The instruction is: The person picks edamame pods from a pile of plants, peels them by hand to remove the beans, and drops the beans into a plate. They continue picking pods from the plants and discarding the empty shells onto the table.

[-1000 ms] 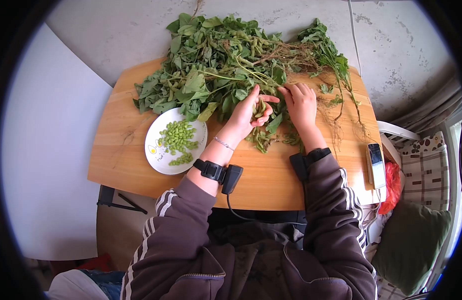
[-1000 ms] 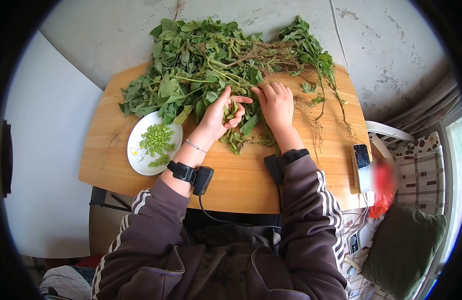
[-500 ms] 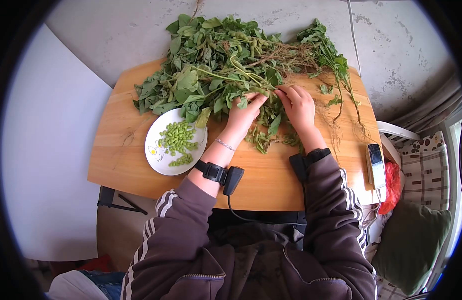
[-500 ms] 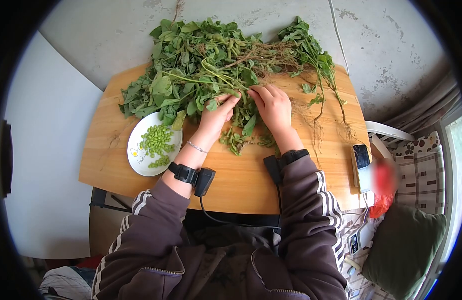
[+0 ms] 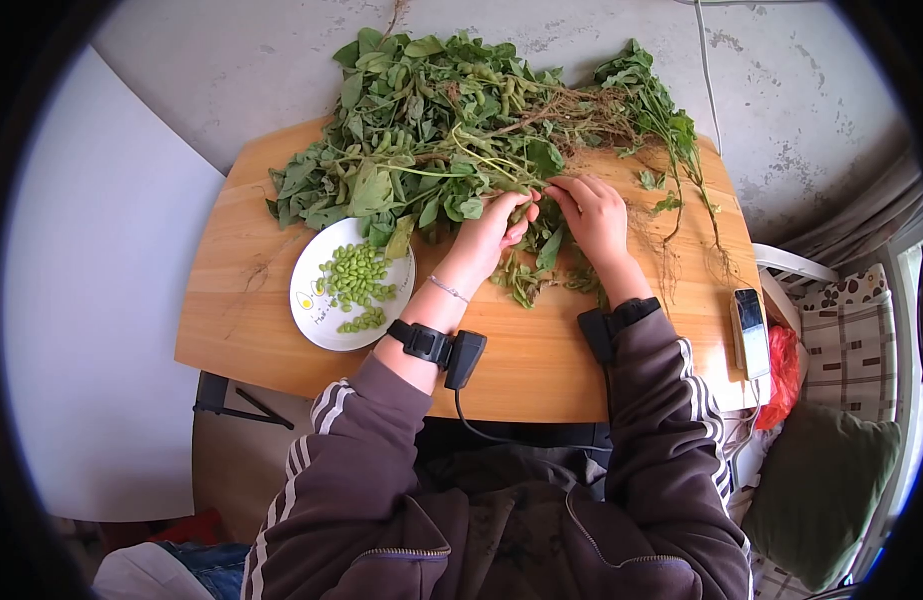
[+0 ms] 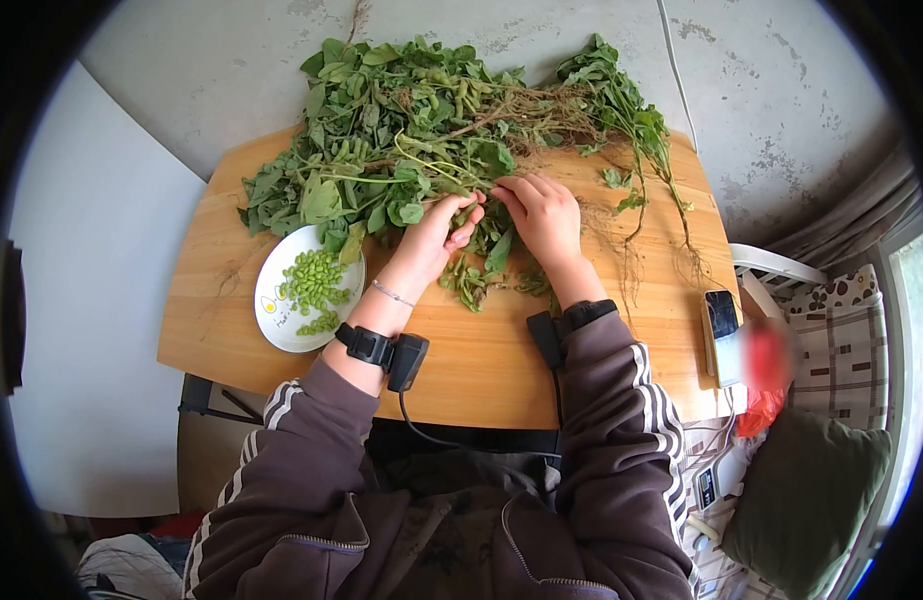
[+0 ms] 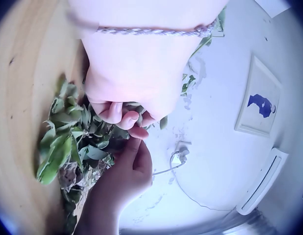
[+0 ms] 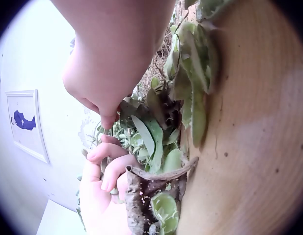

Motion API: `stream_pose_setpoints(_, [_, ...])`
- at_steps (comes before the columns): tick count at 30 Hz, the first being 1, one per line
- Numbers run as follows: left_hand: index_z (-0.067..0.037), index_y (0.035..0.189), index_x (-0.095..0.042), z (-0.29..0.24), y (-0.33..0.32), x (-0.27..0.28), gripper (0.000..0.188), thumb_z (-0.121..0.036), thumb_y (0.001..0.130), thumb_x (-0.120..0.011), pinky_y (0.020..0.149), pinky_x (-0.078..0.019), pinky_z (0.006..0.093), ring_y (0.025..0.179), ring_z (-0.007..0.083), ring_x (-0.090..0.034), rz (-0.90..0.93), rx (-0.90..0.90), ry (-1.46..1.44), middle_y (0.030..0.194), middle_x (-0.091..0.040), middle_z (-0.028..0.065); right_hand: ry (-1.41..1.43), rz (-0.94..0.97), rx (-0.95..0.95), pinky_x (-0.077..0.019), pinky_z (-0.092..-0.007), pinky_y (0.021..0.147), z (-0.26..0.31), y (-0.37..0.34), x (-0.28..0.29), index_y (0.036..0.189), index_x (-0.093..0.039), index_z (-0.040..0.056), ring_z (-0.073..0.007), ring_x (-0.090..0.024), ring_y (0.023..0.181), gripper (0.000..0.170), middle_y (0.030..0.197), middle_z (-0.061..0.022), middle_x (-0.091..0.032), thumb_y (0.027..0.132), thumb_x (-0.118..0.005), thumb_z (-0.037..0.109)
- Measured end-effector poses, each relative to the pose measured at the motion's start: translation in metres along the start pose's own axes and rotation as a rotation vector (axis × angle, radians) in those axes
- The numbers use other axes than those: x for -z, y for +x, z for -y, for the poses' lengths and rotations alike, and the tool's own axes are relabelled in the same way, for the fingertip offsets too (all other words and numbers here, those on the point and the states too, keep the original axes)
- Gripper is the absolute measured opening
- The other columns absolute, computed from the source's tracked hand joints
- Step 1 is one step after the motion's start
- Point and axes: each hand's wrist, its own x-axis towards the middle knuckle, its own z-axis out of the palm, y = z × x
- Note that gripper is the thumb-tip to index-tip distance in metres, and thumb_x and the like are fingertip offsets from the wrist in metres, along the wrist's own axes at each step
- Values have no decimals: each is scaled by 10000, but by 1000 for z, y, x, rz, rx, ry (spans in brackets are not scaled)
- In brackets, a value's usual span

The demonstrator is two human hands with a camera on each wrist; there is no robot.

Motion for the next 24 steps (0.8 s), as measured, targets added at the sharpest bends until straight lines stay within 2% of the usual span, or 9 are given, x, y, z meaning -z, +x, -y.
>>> stream_pose_setpoints(4, [-63,1044,-649,-3,-4,-4,166,-190,964,-581,518,-300,189,559,40,-382,-18,33,-34,843,-614,13,27,19,9,-510,-366,631,-3,-2,-2,888,-707,97,-253,-633,711,91,755,-39,-645,842,-738,170])
stream_pose_setpoints(10, [-50,1128,-633,2,1,1,215,-174,976,-545,541,-314,184,562,43,-365,21,132,-234,828,-541,-35,63,38,-11,-515,-375,647,-1,-1,-1,884,-703,90,-268,-638,727,81,773,-52,-654,847,-730,158])
stream_pose_setpoints(16, [-28,1166,-623,0,1,2,245,-164,977,-545,512,-284,180,541,25,-342,106,116,-197,775,-472,-63,45,45,-26,-518,-378,653,-2,-2,-1,912,-697,90,-272,-640,735,74,779,-52,-652,859,-716,139])
stream_pose_setpoints(22, [-21,1126,-653,0,2,4,251,-223,989,-593,449,-231,198,479,20,-290,54,110,-168,700,-438,-84,69,57,-27,-520,-383,659,-4,-3,-1,923,-697,89,-278,-640,745,72,783,-61,-648,861,-710,123])
stream_pose_setpoints(24, [-10,1161,-626,-2,0,2,265,-213,994,-591,456,-226,205,481,29,-290,65,122,-127,683,-418,-82,63,56,-49,-520,-384,664,-3,-3,-1,924,-698,88,-280,-641,748,75,786,-64,-649,859,-712,121])
